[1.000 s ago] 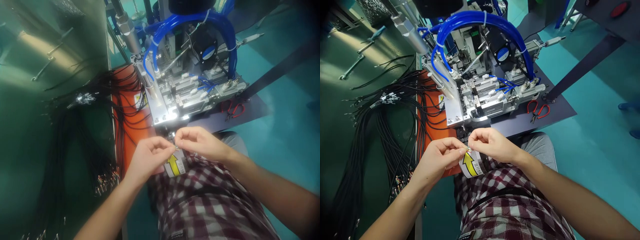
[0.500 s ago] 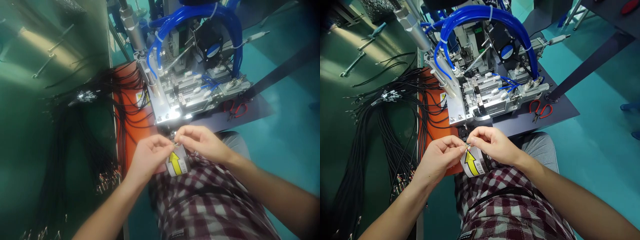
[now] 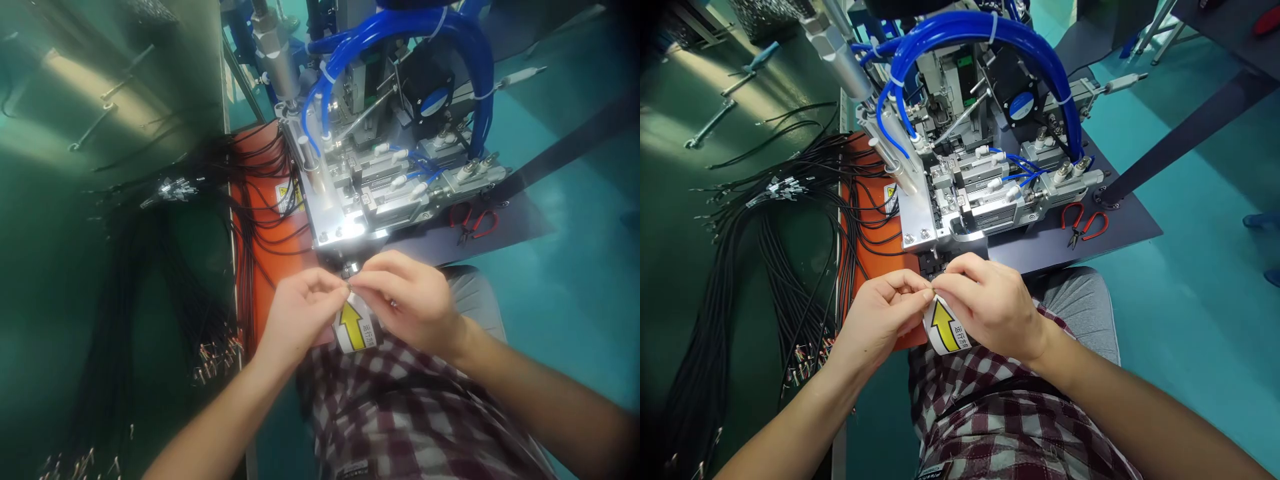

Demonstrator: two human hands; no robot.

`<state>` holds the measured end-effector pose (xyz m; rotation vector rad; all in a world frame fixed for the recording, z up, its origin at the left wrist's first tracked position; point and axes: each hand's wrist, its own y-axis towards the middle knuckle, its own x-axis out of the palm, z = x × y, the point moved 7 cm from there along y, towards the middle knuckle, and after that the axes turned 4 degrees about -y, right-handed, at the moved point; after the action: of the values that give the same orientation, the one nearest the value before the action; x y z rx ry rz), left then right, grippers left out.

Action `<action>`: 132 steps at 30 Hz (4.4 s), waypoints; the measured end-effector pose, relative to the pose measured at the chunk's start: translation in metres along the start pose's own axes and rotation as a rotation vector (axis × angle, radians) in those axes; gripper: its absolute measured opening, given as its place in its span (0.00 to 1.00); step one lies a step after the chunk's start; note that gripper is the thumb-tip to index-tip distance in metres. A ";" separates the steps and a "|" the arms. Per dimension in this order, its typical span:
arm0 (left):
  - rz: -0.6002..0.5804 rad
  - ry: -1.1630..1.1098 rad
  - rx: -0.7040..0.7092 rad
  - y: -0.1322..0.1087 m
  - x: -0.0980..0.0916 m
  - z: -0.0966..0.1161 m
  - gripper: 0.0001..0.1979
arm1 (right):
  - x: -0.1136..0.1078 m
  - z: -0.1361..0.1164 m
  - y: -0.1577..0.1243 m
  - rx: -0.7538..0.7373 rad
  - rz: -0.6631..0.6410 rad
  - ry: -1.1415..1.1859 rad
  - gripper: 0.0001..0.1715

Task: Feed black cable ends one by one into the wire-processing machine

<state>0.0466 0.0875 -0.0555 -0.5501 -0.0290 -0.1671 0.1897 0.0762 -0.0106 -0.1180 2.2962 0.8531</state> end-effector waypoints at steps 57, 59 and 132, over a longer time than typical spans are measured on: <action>-0.033 -0.106 0.005 -0.004 -0.004 0.000 0.07 | 0.009 0.023 0.003 0.502 -0.093 0.393 0.08; -0.035 -0.133 0.011 -0.004 -0.003 0.001 0.07 | 0.011 0.028 0.002 0.556 -0.113 0.436 0.08; 0.027 -0.078 -0.045 -0.002 -0.004 -0.007 0.10 | 0.036 0.022 -0.012 0.836 -0.328 0.694 0.09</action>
<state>0.0419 0.0828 -0.0611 -0.6018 -0.0943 -0.1204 0.1783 0.0858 -0.0519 -0.4500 2.9493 -0.4230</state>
